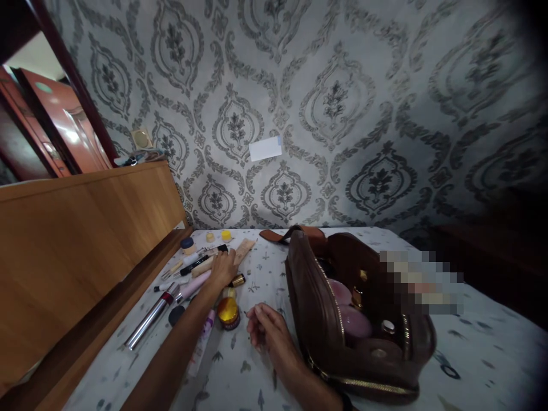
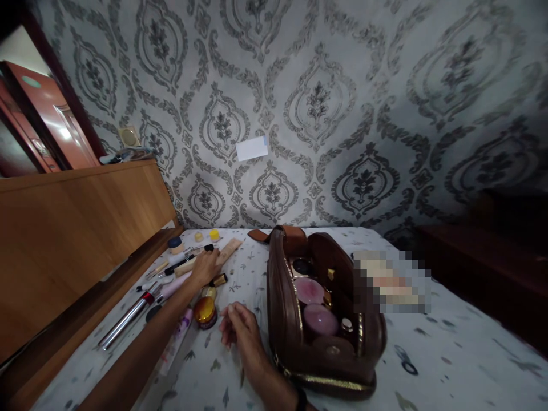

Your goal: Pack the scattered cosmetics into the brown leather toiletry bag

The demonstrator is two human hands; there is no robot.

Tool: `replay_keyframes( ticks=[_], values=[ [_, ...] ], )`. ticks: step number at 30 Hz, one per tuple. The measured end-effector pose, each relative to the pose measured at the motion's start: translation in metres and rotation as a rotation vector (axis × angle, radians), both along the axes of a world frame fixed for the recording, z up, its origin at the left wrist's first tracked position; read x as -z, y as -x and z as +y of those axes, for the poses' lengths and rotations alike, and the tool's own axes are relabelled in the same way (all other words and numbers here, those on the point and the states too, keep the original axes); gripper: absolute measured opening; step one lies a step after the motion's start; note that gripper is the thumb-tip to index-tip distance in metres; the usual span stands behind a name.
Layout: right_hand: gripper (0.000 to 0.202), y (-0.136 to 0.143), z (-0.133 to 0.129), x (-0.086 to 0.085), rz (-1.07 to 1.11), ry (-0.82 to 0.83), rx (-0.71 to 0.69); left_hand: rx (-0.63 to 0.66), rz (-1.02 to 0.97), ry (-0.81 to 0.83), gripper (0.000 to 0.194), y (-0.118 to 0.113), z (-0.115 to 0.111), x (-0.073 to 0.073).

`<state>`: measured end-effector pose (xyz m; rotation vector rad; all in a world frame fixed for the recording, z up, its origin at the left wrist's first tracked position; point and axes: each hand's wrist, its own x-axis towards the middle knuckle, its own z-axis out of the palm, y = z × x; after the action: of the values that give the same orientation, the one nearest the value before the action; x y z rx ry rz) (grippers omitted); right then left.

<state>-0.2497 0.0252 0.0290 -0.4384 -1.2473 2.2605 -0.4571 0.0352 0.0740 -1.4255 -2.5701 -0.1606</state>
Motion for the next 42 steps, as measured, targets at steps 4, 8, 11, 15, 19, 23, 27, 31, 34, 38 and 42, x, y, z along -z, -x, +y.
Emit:
replay_keyframes(
  ticks=[4,8,11,15,19,23,27,31,34,38,42],
  values=[
    [0.058,-0.002,0.0,-0.003,-0.008,0.002,0.003,-0.02,-0.014,0.025,0.027,-0.001,-0.011,-0.011],
    [0.057,-0.003,0.0,-0.004,-0.017,0.008,0.008,-0.068,-0.02,0.002,0.033,0.017,-0.03,-0.021],
    [0.059,-0.002,-0.001,-0.005,-0.019,0.016,0.011,-0.144,-0.017,-0.021,0.029,0.034,-0.045,-0.022],
    [0.06,-0.001,0.0,-0.004,-0.018,0.015,0.012,-0.135,-0.047,-0.037,0.033,0.039,-0.059,-0.014],
    [0.059,0.0,0.001,-0.002,-0.028,0.011,0.015,-0.002,-0.104,-0.068,0.023,0.036,-0.062,-0.008],
    [0.057,0.0,0.002,0.0,-0.034,0.011,0.003,0.001,-0.16,-0.121,0.025,0.053,-0.064,-0.01],
    [0.057,-0.001,0.002,-0.001,-0.038,0.006,0.001,-0.166,-0.121,-0.191,0.024,0.092,-0.077,-0.013],
    [0.057,0.0,0.001,-0.002,-0.04,0.015,0.005,-0.212,-0.138,-0.153,0.032,0.122,-0.088,-0.007],
    [0.058,0.001,0.001,-0.002,-0.045,0.012,0.008,-0.178,-0.165,-0.112,0.031,0.131,-0.093,-0.002],
    [0.058,0.0,0.002,-0.004,-0.063,0.026,-0.001,-0.164,-0.171,-0.096,0.03,0.135,-0.098,-0.001],
    [0.059,-0.001,0.002,-0.004,-0.065,0.02,-0.006,-0.177,-0.159,-0.099,0.032,0.137,-0.102,-0.002]
  ],
)
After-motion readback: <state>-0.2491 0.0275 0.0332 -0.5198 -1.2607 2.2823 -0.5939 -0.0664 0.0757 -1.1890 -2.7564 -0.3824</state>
